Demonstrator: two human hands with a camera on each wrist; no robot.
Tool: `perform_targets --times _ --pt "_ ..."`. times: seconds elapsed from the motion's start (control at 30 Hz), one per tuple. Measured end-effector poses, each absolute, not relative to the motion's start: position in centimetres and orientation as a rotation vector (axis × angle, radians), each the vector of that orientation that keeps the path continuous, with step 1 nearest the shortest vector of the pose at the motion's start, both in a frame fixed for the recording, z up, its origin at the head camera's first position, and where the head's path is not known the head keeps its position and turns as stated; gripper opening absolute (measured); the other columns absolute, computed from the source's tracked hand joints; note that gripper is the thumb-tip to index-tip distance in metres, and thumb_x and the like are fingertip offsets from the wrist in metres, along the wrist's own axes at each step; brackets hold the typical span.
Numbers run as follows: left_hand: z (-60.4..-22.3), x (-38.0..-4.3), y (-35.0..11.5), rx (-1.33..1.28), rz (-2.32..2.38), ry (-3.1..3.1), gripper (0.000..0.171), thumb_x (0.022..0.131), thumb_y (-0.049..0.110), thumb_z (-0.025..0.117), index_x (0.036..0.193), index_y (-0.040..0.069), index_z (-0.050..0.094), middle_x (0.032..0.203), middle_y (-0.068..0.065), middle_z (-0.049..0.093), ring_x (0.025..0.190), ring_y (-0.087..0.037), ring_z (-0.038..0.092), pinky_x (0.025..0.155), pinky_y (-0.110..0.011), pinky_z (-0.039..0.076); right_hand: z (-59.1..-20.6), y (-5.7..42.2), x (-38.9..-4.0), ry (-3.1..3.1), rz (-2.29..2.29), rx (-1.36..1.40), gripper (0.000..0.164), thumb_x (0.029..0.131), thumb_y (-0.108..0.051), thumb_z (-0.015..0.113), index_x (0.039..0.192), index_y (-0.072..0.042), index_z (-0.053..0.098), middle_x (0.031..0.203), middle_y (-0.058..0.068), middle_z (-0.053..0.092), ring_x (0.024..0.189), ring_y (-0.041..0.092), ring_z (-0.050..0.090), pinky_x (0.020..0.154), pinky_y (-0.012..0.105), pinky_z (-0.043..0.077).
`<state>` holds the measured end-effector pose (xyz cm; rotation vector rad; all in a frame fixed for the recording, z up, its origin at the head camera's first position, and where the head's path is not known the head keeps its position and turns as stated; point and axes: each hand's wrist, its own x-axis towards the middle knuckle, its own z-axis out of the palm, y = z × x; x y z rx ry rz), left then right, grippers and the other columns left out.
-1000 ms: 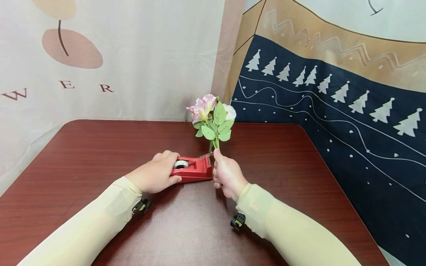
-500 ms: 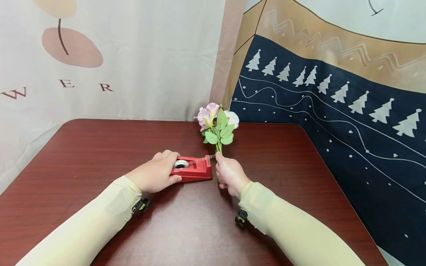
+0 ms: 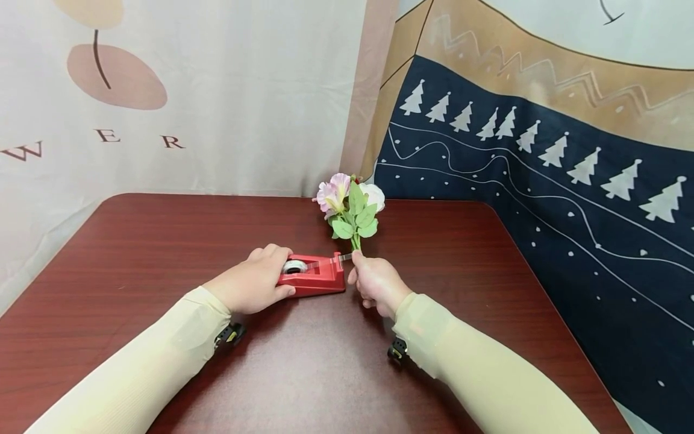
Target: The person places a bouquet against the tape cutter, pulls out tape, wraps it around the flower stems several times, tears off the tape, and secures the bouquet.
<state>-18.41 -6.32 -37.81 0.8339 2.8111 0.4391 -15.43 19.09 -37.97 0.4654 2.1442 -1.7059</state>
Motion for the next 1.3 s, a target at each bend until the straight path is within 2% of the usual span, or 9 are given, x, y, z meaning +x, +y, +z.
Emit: perform_targets --times 0.33,0.67,1.1,1.2,1.3 --pt "-37.80 -18.44 -6.42 0.810 0.435 2.801 0.054 0.099 0.035 0.071 0.135 0.004 0.048 0.131 -0.014 0.053 0.118 -0.036 0.049 0.103 -0.050 0.048 -37.92 19.32 -15.54 2.222 -1.593 0.444 0.057 0.113 -0.048 0.037 0.079 -0.008 0.061 0.053 -0.002 0.042 0.053 0.014 0.037 0.055 0.030 0.038" --pt "-37.78 -18.45 -6.40 0.805 0.430 2.804 0.054 0.099 0.035 0.071 0.136 0.004 0.048 0.132 -0.014 0.053 0.119 -0.036 0.049 0.103 -0.051 0.049 -38.06 19.46 -15.68 2.250 -1.510 0.463 0.058 0.112 -0.047 0.038 0.071 -0.011 0.058 0.054 -0.001 0.042 0.054 0.016 0.039 0.055 0.029 0.039" --pt "-37.84 -18.53 -6.32 0.801 0.425 2.801 0.056 0.099 0.036 0.071 0.138 0.004 0.047 0.134 -0.014 0.052 0.121 -0.036 0.049 0.104 -0.052 0.048 -38.68 19.31 -15.54 2.277 -1.459 0.432 0.054 0.111 -0.041 0.040 0.069 -0.011 0.056 0.051 -0.002 0.037 0.051 0.014 0.036 0.053 0.028 0.039" --pt "-37.92 -18.57 -6.34 0.803 0.423 2.800 0.057 0.099 0.036 0.071 0.138 0.004 0.046 0.134 -0.014 0.052 0.121 -0.036 0.049 0.105 -0.052 0.048 -38.69 19.32 -15.51 2.280 -1.461 0.431 0.052 0.111 -0.040 0.041 0.073 -0.009 0.059 0.051 -0.003 0.037 0.052 0.014 0.037 0.053 0.028 0.040" --pt "-37.95 -18.56 -6.37 0.804 0.425 2.801 0.057 0.099 0.035 0.071 0.138 0.003 0.047 0.135 -0.015 0.052 0.121 -0.036 0.049 0.105 -0.052 0.048 -38.70 19.31 -15.54 2.286 -1.469 0.427 0.046 0.111 -0.038 0.042 0.089 -0.004 0.064 0.049 -0.003 0.034 0.050 0.014 0.036 0.053 0.028 0.041"
